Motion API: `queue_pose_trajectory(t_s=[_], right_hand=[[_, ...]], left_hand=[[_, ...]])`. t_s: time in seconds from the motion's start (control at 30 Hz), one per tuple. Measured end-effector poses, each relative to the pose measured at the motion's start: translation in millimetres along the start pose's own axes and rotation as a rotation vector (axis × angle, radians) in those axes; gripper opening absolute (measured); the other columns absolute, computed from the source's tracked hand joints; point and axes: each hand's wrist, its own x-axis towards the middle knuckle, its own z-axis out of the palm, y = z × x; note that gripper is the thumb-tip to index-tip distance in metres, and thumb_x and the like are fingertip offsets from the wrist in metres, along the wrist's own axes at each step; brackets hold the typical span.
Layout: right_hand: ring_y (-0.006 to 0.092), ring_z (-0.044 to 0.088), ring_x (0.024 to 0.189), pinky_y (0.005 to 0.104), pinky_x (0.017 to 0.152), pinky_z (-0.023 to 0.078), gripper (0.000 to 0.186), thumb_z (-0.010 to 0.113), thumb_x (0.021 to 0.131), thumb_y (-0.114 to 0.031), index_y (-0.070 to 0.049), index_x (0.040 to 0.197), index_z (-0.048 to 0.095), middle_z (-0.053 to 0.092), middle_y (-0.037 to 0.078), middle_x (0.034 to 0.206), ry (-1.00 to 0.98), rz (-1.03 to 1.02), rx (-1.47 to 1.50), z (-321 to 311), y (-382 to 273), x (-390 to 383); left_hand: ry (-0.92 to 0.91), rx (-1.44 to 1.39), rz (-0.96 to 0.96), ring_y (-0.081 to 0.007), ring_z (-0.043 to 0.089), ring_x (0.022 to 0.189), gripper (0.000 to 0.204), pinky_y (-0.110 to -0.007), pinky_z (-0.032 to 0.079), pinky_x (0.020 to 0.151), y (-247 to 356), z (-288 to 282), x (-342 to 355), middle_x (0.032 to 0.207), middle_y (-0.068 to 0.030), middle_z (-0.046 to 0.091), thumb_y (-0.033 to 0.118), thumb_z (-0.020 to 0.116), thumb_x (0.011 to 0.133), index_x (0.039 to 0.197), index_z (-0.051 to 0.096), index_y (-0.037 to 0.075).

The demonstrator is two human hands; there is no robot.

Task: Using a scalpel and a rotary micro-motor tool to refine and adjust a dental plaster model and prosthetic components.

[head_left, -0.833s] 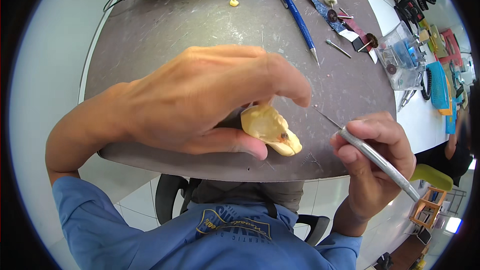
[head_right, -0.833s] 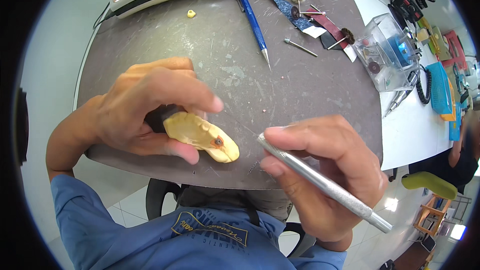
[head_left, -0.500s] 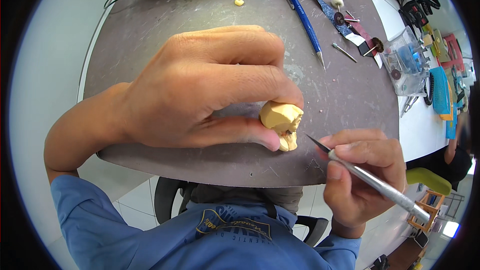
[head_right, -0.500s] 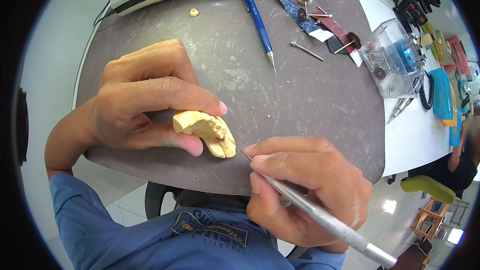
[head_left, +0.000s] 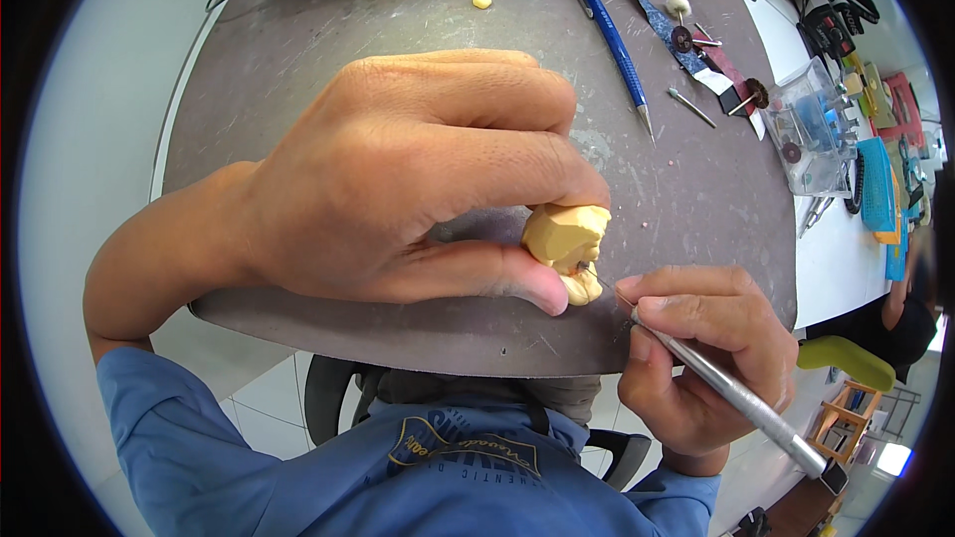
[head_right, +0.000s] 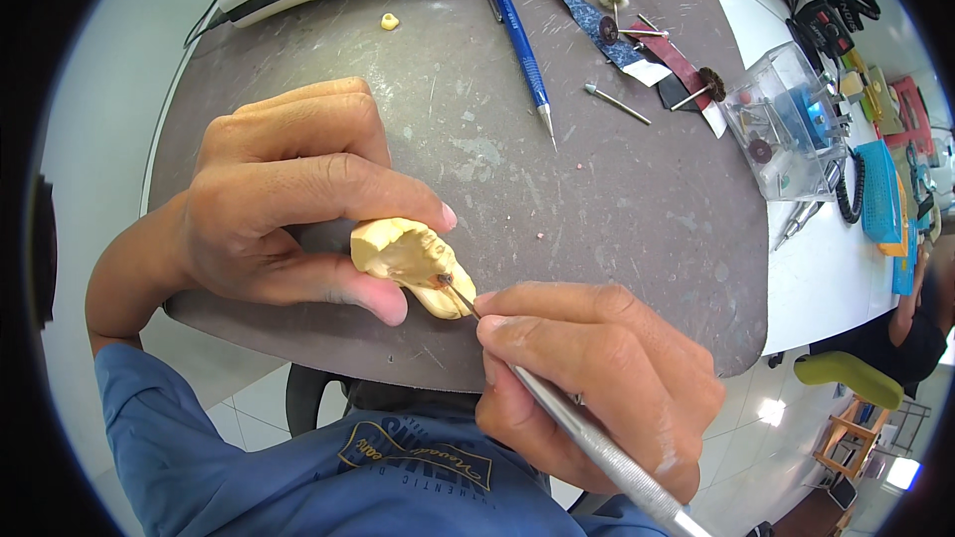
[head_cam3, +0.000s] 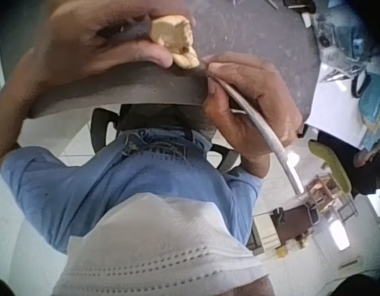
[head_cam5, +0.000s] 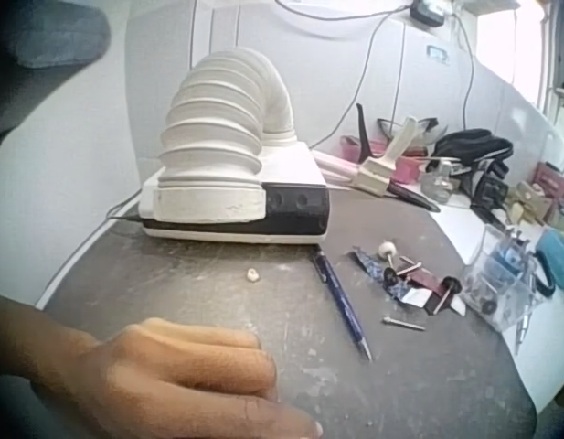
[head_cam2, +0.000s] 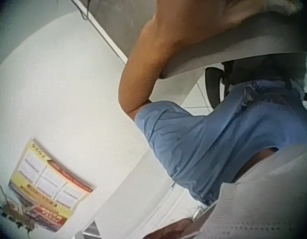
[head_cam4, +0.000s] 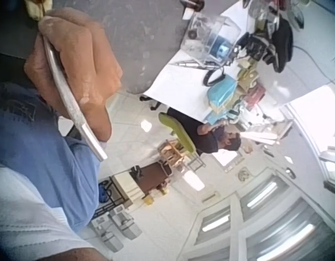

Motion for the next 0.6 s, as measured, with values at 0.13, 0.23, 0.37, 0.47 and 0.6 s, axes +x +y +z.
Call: queue_pose_trajectory(t_s=[0.13, 0.23, 0.37, 0.47, 0.6], right_hand=[[0.0212, 0.068, 0.068, 0.0267, 0.061, 0.053, 0.024, 0.068, 0.069, 0.003, -0.004, 0.091, 0.062, 0.069, 0.017, 0.081, -0.012, -0.065, -0.102, 2.3, -2.8, 0.2], [0.0221, 0.068, 0.069, 0.0289, 0.061, 0.054, 0.023, 0.072, 0.073, 0.000, -0.005, 0.093, 0.062, 0.069, 0.018, 0.084, -0.030, -0.111, -0.183, 2.0, -0.6, 0.1], [0.0239, 0.070, 0.072, 0.0302, 0.061, 0.056, 0.029, 0.076, 0.070, 0.000, -0.005, 0.097, 0.064, 0.069, 0.017, 0.087, 0.090, -0.168, -0.296, 5.2, -4.5, -7.3], [0.0242, 0.070, 0.073, 0.0306, 0.060, 0.058, 0.037, 0.078, 0.065, 0.005, -0.004, 0.099, 0.067, 0.068, 0.016, 0.088, 0.159, -0.069, -0.188, 3.6, 0.1, -6.9], [0.0199, 0.066, 0.062, 0.0274, 0.051, 0.052, 0.027, 0.081, 0.067, 0.003, -0.002, 0.090, 0.067, 0.066, 0.013, 0.079, 0.146, 0.010, -0.326, -0.6, 1.7, -8.0]], left_hand=[[-0.005, -0.002, -0.019, -0.0130, 0.050, 0.058, 0.046, -0.027, 0.036, 0.048, 1.7, -1.4, -1.8, 0.068, -0.0013, 0.054, 0.037, 0.085, 0.063, 0.094, 0.075, 0.005], [-0.021, -0.048, -0.056, -0.0119, 0.049, 0.057, 0.045, -0.026, 0.035, 0.047, -4.1, -0.3, -0.3, 0.068, -0.0013, 0.055, 0.036, 0.086, 0.064, 0.093, 0.074, 0.004], [-0.032, -0.113, -0.129, -0.0109, 0.049, 0.055, 0.044, -0.024, 0.035, 0.046, 2.1, -1.8, 1.0, 0.068, -0.0019, 0.056, 0.033, 0.087, 0.065, 0.094, 0.074, 0.003], [-0.031, -0.156, -0.165, -0.0117, 0.051, 0.057, 0.044, -0.025, 0.037, 0.048, -1.1, -1.0, -0.7, 0.069, -0.0025, 0.057, 0.032, 0.088, 0.064, 0.094, 0.073, 0.003], [-0.079, -0.141, -0.165, -0.0124, 0.052, 0.059, 0.043, -0.025, 0.038, 0.050, -2.0, -6.5, -1.0, 0.070, -0.0028, 0.057, 0.031, 0.088, 0.064, 0.094, 0.071, 0.004]])
